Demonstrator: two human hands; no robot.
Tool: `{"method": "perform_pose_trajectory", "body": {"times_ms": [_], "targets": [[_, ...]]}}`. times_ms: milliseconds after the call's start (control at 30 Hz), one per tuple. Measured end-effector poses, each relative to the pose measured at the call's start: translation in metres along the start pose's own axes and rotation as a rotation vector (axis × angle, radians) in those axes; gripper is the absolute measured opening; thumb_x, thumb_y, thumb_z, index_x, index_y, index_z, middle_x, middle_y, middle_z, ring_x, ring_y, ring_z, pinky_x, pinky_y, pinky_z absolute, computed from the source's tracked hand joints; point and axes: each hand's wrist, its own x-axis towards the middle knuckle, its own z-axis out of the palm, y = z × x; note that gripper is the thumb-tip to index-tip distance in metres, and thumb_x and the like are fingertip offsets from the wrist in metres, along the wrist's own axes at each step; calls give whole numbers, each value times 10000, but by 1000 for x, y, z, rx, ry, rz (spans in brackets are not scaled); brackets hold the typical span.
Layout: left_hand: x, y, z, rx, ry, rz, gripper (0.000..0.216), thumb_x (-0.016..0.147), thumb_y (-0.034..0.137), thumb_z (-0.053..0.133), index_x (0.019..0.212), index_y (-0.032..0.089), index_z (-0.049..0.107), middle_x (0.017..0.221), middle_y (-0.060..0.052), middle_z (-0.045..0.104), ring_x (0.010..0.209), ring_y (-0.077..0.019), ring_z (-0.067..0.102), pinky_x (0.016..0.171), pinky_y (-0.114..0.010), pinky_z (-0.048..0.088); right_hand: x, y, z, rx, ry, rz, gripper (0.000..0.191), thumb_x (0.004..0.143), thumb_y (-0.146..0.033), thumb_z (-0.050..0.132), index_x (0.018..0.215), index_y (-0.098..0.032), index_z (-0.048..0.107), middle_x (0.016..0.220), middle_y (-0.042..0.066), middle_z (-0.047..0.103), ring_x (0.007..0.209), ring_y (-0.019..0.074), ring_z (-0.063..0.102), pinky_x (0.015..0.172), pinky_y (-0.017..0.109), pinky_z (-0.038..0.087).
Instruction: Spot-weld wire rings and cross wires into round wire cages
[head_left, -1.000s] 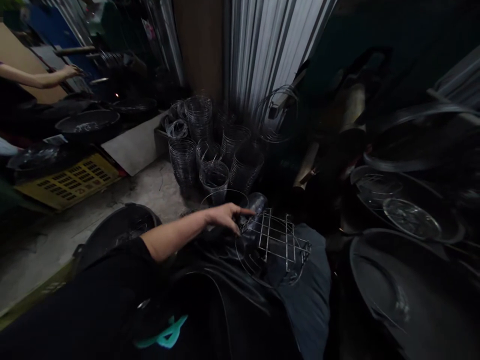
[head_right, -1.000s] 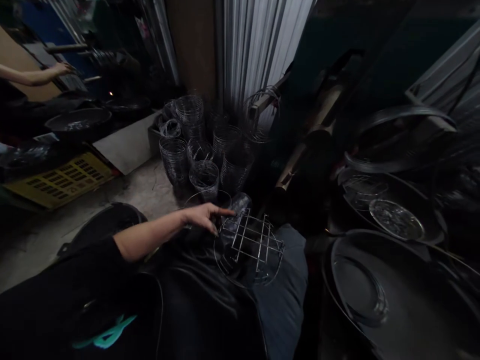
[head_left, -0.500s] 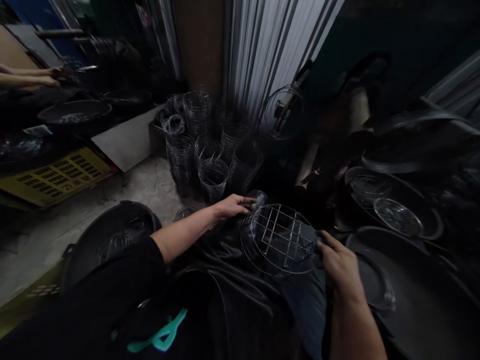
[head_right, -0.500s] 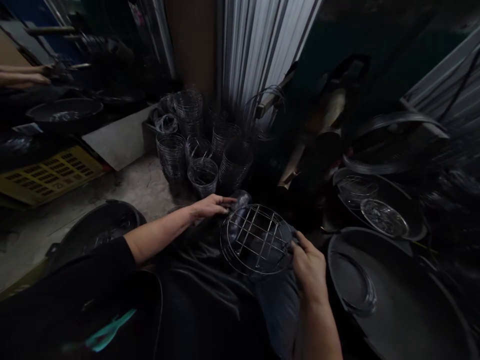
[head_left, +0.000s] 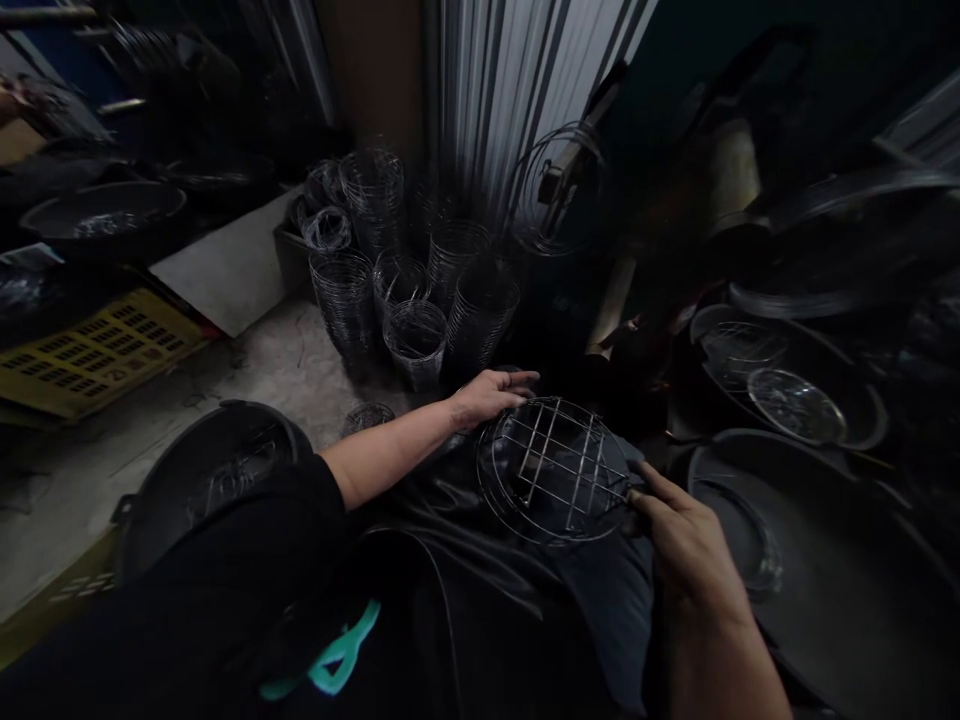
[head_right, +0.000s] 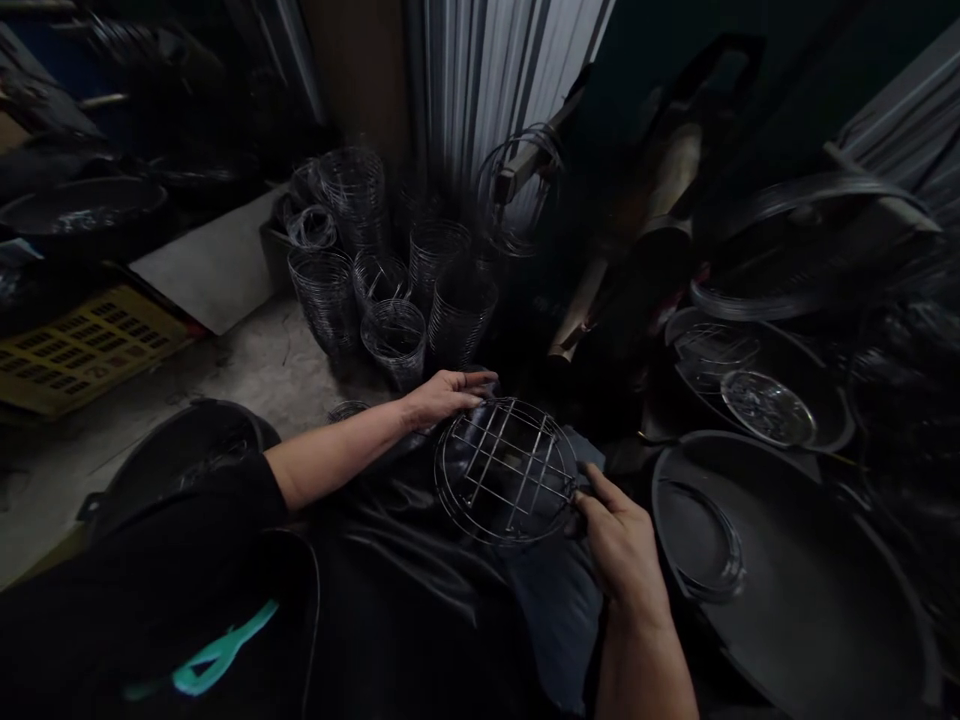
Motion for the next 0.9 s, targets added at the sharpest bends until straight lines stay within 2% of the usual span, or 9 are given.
{"method": "perform_pose_trajectory", "body": {"times_ms": [100, 200, 300, 400, 500, 600, 667, 767, 900], "targets": [[0, 0, 0, 12, -33, 14, 658, 660, -17, 601, 1296, 151, 588, 978, -78, 728, 651, -68, 598, 612, -189, 449, -5, -5, 0, -68, -52, 2, 669, 617, -322, 667, 1240, -78, 649, 613, 6, 649, 510, 120, 528, 514, 234, 437], [1, -1, 0, 53, -57, 32, 688, 642, -41, 591, 1302, 154, 585, 1008, -87, 731, 678, -71, 606, 637, -191, 447, -6, -10, -2, -219, -105, -5, 671, 646, -360, 602, 1251, -73, 644, 604, 29, 661, 534, 160, 571, 506, 256, 452], [3, 0, -5, 120, -102, 42, 712, 619, -62, 590, 1293, 169, 595, 1041, -82, 735, 778, -96, 638, 727, -208, 469, -5, -13, -8, -325, -167, -81, 647, 664, -397, 564, 1240, -120, 663, 874, 83, 744, 851, 251, 685, 705, 311, 543], [4, 8, -16, 284, -246, 38, 775, 614, -47, 586, 1346, 204, 544, 1215, -96, 683, 1034, -173, 648, 882, -276, 474, -9, -15, -15, -313, -291, -131, 690, 645, -407, 618, 1290, -162, 627, 1209, 67, 674, 1196, 297, 578, 994, 376, 472], [3, 20, -30, 371, -514, 5, 886, 609, -6, 617, 1438, 231, 413, 1424, -93, 535, 1322, -228, 490, 1033, -328, 405, -18, -16, -19, -265, -433, -70, 908, 624, -460, 711, 1433, -134, 459, 1386, 84, 543, 1284, 316, 501, 1062, 411, 426], [-3, 28, -37, 470, -715, 37, 1091, 550, 90, 781, 1499, 242, 265, 1549, -73, 363, 1448, -243, 303, 1137, -337, 293, -25, -10, -18, -270, -466, -16, 1109, 614, -538, 756, 1522, -132, 267, 1451, 106, 469, 1303, 317, 482, 1091, 429, 395], [-9, 28, -37, 614, -696, 84, 1236, 493, 175, 868, 1518, 244, 181, 1579, -70, 297, 1470, -253, 245, 1176, -343, 221, -26, -3, -16, -298, -433, -23, 1139, 612, -566, 754, 1536, -154, 230, 1452, 105, 469, 1305, 314, 480, 1107, 434, 373], [-20, 25, -30, 783, -622, 95, 1300, 488, 255, 894, 1526, 244, 111, 1587, -71, 275, 1460, -272, 264, 1186, -361, 207, -24, 5, -15, -366, -375, -73, 1106, 601, -577, 754, 1523, -179, 290, 1462, 92, 461, 1339, 319, 437, 1129, 430, 337], [-31, 24, -23, 875, -592, 141, 1265, 471, 221, 893, 1515, 239, 178, 1548, -67, 363, 1428, -276, 334, 1165, -359, 254, -22, 12, -14, -426, -367, -124, 1080, 613, -567, 754, 1519, -191, 301, 1491, 72, 420, 1389, 302, 363, 1163, 419, 266]]}}
